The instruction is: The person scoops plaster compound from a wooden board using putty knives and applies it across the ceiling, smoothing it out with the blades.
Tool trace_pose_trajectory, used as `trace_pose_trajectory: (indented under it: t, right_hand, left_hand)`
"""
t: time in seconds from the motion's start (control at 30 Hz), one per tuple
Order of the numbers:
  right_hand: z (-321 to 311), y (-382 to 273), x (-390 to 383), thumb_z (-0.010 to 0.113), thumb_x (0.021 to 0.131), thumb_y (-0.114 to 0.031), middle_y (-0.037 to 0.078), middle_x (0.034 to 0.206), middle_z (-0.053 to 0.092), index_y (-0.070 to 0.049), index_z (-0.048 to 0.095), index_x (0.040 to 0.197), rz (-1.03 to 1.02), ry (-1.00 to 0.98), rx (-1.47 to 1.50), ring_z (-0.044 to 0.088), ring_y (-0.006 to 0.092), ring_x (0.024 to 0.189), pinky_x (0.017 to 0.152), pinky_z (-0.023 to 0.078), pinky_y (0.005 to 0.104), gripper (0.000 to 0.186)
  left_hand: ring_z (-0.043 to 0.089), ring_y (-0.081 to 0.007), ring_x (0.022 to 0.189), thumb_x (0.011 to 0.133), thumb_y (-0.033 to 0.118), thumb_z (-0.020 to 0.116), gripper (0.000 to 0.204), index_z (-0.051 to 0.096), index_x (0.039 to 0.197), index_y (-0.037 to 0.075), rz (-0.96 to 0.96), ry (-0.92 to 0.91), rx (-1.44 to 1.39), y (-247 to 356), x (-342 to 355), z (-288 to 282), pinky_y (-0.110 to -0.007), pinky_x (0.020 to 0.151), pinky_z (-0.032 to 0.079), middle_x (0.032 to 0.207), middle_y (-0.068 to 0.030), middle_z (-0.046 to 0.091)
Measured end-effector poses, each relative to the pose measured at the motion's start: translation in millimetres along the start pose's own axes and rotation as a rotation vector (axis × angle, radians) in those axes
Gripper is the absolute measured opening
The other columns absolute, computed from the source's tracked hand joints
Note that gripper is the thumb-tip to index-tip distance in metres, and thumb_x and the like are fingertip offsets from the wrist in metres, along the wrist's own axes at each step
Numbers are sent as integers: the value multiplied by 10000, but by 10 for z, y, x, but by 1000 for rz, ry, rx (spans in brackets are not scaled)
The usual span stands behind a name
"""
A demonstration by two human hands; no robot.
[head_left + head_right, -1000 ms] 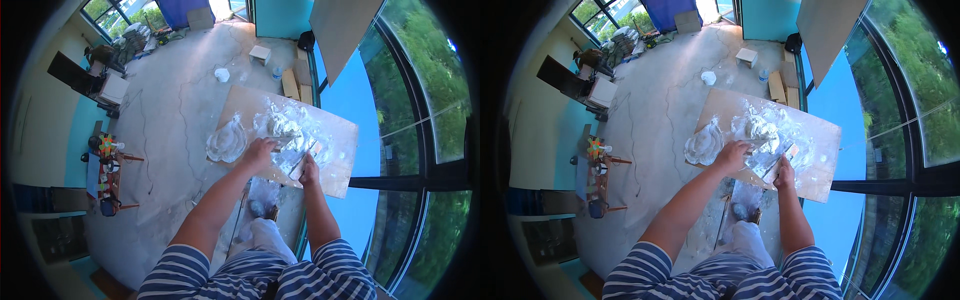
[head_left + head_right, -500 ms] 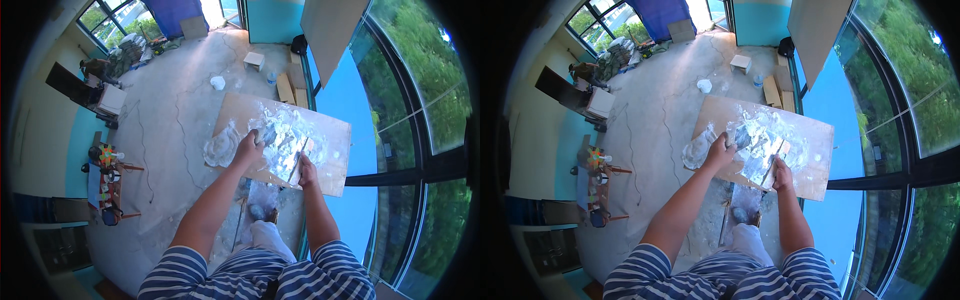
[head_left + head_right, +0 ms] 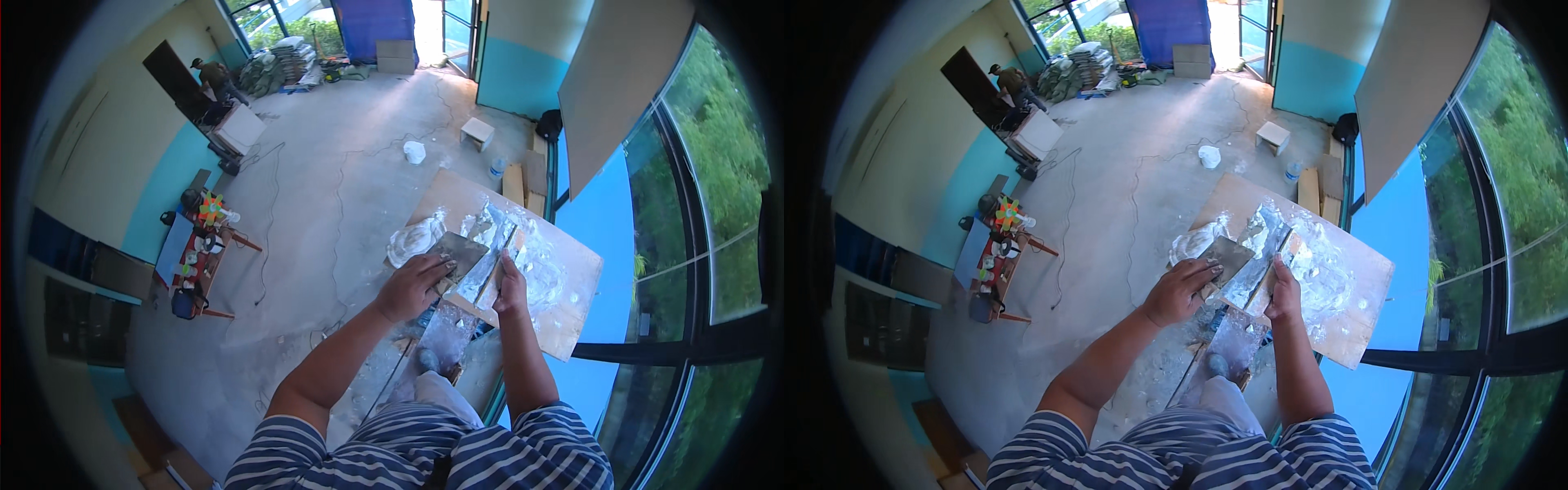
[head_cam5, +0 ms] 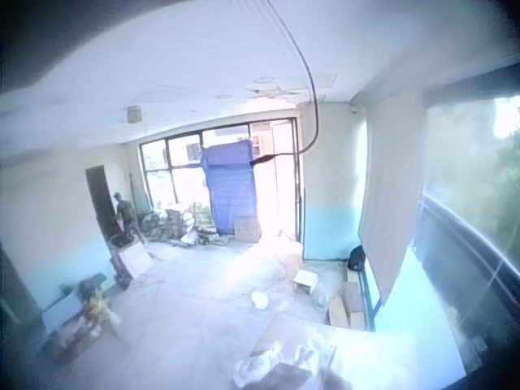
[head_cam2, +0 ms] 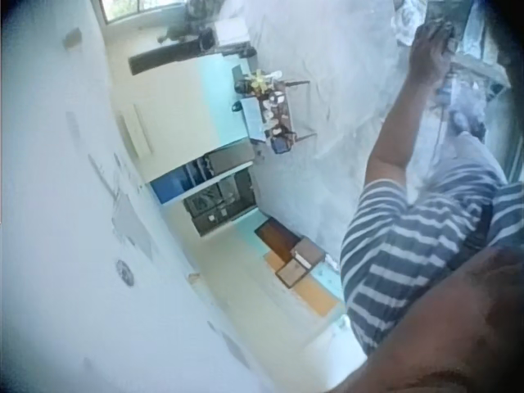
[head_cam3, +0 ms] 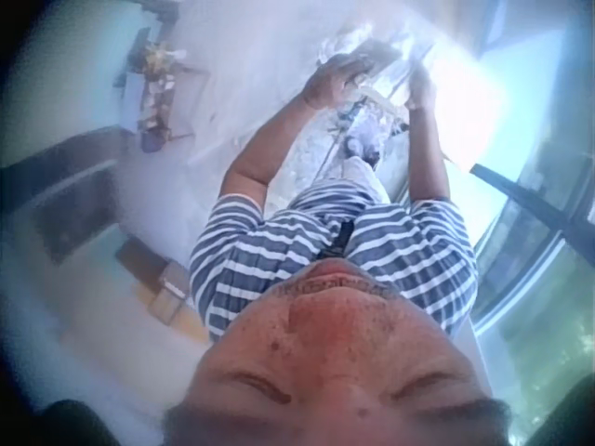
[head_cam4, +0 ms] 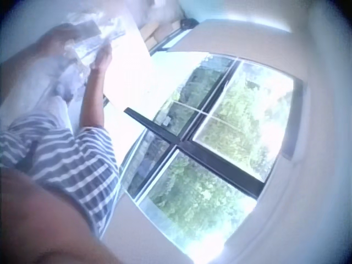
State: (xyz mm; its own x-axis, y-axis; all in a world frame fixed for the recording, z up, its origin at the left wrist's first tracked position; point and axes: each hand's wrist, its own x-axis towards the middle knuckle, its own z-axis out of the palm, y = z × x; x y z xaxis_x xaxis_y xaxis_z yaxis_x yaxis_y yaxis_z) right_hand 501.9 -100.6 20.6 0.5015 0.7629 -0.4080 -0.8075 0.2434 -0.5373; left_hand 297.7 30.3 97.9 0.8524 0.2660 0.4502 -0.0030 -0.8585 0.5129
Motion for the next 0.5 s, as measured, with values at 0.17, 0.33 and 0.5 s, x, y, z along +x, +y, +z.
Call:
trace_pose_trajectory:
  t: [0.17,0.33,0.5]
  right_hand:
    - [-22,29,-11,450,1008,-338,132,1085,652,-34,541,1224,3,-19,-52,661,285,959,869,540,423,384]
    - [16,-102,-168,478,1005,-293,136,1133,635,3,517,1255,-41,-46,10,644,269,1003,899,524,400,390]
    - [-173,-349,-233,471,1009,-278,135,1143,633,12,507,1268,-98,-26,48,641,266,1011,910,519,394,390]
  left_hand:
    - [570,-314,1087,743,23,630,511,602,1246,109,29,19,86,-71,-120,-62,-395,950,476,1169,-117,594]
    - [588,-318,1055,733,40,643,453,632,1183,100,-35,125,77,-326,-170,143,-402,919,499,1131,-119,619]
    - [624,-344,959,807,100,657,283,622,1080,36,-255,231,-194,-344,108,233,-402,834,501,1015,-167,645]
